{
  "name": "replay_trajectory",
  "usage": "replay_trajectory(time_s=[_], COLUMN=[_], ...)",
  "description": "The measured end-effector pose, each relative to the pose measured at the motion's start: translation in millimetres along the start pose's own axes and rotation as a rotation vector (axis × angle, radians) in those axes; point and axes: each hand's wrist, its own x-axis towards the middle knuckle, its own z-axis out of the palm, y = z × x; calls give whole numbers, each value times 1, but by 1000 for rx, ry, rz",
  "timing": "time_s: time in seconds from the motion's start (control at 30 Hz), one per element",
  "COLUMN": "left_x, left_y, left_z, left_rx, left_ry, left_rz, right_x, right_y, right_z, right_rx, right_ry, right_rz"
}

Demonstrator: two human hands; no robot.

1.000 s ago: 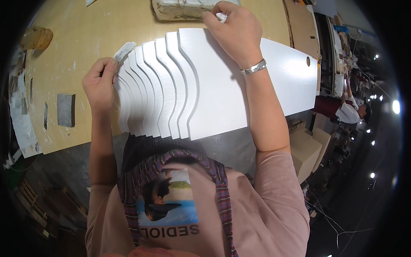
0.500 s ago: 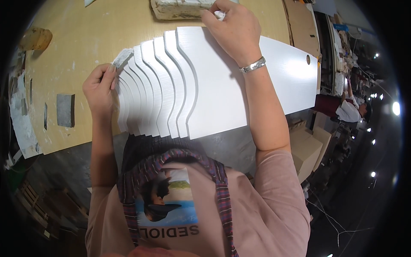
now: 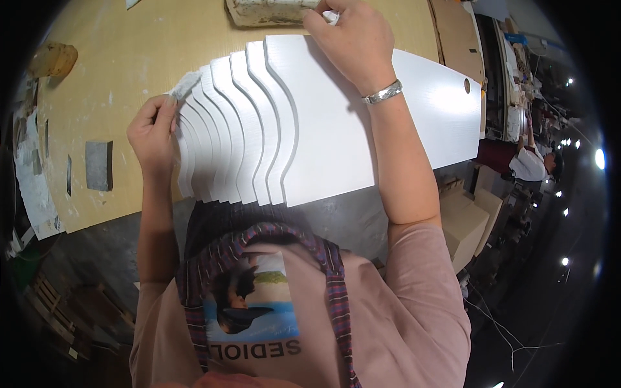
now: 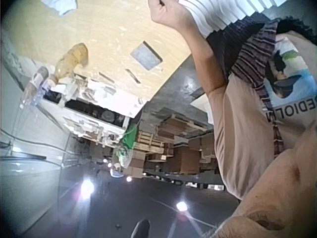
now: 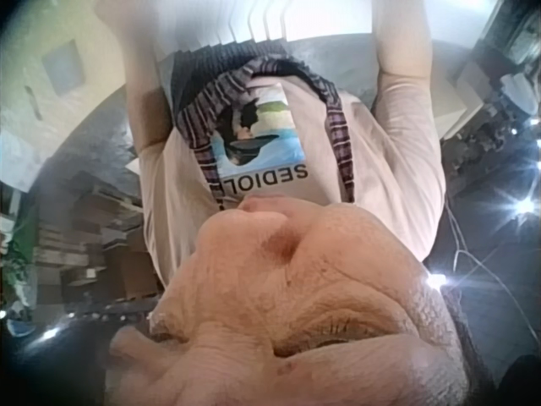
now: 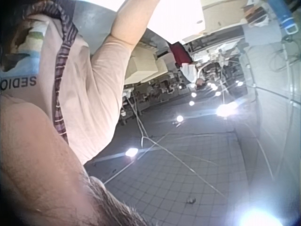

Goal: The person applies white paste into the grooves of a curved white object using a scraper. They scoop the paste from a sheet on the workbench and spread it into the parallel grooves one by one.

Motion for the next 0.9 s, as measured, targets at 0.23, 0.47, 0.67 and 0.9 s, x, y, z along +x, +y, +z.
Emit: replay_trajectory(time_s=[0.23, 0.47, 0.67, 0.9], left_x=[-4, -22, -24, -9], left_y=[6, -11, -24, -20], left_z=[-27, -52, -51, -40], left_rx=[115, 135, 93, 161], left_ry=[168, 95, 41, 115], left_rz=[37, -55, -98, -46], right_x=[1, 2, 1, 3], right_y=[0, 1, -1, 1], right_z=[2, 2, 0, -3], right_rx=[-2, 36, 60, 30], right_ry=[-26, -11, -28, -36], right_rz=[52, 16, 34, 28])
